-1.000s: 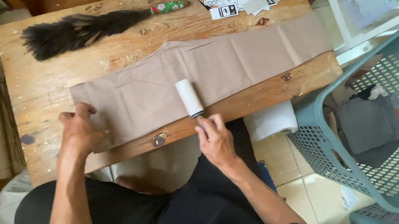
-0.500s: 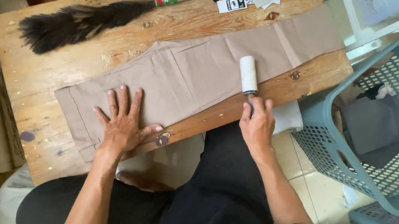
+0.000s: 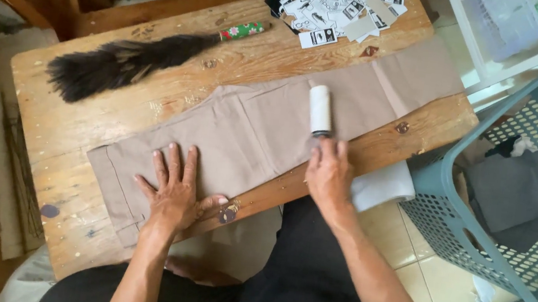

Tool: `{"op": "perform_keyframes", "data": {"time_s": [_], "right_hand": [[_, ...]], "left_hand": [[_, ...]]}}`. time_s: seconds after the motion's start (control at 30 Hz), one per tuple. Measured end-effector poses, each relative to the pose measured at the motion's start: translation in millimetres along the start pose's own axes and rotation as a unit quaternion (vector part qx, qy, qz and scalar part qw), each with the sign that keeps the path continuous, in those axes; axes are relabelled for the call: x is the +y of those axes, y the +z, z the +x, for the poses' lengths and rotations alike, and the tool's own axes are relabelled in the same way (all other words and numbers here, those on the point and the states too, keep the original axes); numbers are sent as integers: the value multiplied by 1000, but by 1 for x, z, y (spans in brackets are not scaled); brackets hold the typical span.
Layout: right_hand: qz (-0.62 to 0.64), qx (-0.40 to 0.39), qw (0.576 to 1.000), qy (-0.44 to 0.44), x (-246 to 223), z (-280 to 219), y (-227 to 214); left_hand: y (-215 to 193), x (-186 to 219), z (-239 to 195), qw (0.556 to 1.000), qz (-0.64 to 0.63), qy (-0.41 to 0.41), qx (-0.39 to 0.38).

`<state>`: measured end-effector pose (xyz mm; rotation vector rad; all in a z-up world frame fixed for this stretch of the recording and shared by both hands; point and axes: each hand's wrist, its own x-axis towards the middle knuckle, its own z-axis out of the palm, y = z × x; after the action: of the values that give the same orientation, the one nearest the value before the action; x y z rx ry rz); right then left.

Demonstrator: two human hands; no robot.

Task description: The person retrieves a pair of beige trousers from a laundry basket, lays them flat on a wooden table, and uses a lint roller to clean the fabric. They roll the garment tightly from the bottom up, repeatedly using the lint roller to smooth and clean the surface as they fold.

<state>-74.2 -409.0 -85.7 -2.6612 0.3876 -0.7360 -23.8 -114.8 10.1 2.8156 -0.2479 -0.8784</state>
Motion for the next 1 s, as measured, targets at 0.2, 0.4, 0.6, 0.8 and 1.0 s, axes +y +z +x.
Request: {"op": "perform_keyframes", "data": {"time_s": [0.2,0.4,0.6,0.8,1.0], "right_hand": [[77,-108,970,-202,-79,-30,48],[-19,-66,996,-56,-13,26,24],[78,-127,988,-26,-87,12,46],[49,-104,980,-166,-61,26,60],[8,-51,999,5,20,66,23]], "left_hand": [[2,-1,1,1000,13,-13,-19],[-1,0,-1,999,16,-21,-32],[1,1,3,999,15,-18,-22],[-1,1,-3,999,28,-22,-31],[2,2,2,998,40,-30,-24]]}}
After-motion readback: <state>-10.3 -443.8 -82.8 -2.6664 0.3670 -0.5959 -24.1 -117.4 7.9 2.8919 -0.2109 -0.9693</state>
